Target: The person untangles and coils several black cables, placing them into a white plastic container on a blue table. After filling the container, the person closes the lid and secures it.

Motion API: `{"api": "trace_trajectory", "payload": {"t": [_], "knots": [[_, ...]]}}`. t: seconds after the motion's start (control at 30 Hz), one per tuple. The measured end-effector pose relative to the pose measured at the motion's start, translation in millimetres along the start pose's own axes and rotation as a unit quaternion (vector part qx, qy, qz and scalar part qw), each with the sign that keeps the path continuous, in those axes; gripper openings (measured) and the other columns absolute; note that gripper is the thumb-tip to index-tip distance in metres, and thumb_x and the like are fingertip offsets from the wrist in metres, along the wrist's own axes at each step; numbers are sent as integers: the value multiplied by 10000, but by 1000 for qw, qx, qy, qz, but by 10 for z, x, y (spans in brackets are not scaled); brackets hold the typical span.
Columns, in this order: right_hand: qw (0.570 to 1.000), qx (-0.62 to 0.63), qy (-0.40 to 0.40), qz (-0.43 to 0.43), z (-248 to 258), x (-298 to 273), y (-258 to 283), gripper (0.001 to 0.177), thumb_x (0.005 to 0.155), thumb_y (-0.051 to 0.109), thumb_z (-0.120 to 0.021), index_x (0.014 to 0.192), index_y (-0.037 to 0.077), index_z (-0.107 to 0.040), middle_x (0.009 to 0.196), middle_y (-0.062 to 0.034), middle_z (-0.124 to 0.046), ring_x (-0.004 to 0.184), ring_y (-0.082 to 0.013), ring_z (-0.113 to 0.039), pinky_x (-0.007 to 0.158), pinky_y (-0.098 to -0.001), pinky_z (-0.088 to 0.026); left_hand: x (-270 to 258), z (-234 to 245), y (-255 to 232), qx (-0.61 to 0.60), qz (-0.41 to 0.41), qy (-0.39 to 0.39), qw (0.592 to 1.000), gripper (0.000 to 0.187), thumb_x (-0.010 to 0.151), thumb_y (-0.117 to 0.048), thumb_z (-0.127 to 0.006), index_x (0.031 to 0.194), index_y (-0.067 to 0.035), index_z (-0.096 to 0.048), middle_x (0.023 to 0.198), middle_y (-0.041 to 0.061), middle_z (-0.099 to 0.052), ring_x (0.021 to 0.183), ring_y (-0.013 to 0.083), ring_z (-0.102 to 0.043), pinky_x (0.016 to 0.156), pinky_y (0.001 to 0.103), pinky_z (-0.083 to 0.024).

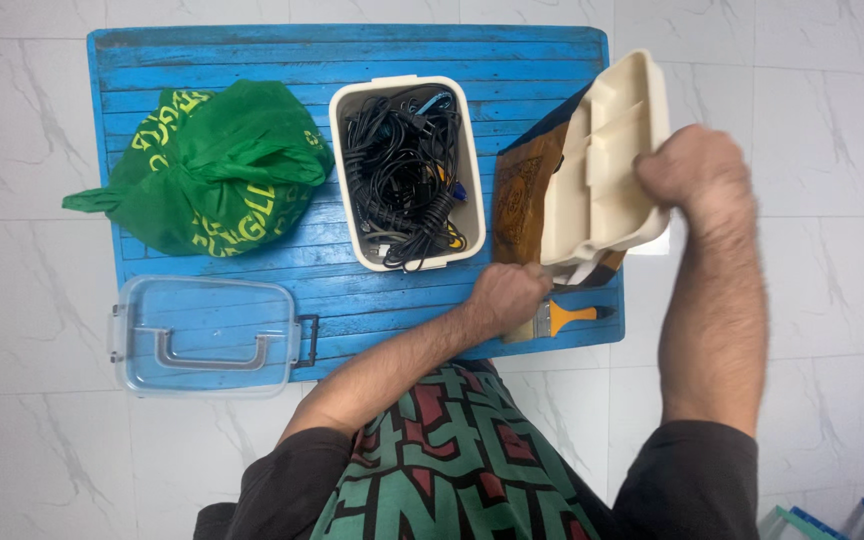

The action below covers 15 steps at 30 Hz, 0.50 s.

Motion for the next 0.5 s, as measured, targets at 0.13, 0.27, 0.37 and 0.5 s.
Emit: {"api": "trace_trajectory", "payload": {"t": [0.13,0.27,0.37,0.5], "knots": [[997,-29,-38,57,-506,-119,189,408,928,359,-678,1087,-6,-766,1036,-235,-751,980,-381,-728,896,-475,-572,-66,91,-98,-39,-25,-135,990,109,916,-111,-631,941,-79,-733,787,61,-686,675,215,-721,577,384,-579],[996,-55,38,58,-1035,-261,332,534,988,497,-625,1059,-16,-757,975,-214,-772,903,-362,-775,814,-478,-626,-119,163,-100,-24,-11,-132,991,113,885,-127,-643,948,-93,-731,768,45,-676,683,201,-722,582,384,-573],[996,-33,9,79,-1150,-366,322,586,953,551,-662,1029,-20,-771,978,-257,-751,918,-406,-731,846,-497,-588,-188,196,-114,-38,-9,-130,991,137,932,-181,-652,992,-94,-740,770,51,-687,684,207,-721,577,388,-568],[995,-21,-43,93,-998,-553,294,712,1012,629,-616,1060,-70,-750,941,-304,-749,879,-427,-740,822,-500,-594,-449,311,-84,-105,-19,-155,982,270,947,-254,-684,1098,-40,-751,744,79,-692,643,230,-705,561,389,-562]]}}
Point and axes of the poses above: each hand's wrist, its own x-axis towards the middle knuckle, its own z-axis out of the back of the hand, y = z × x, the point moved 1 cm from there along x, towards the middle knuckle
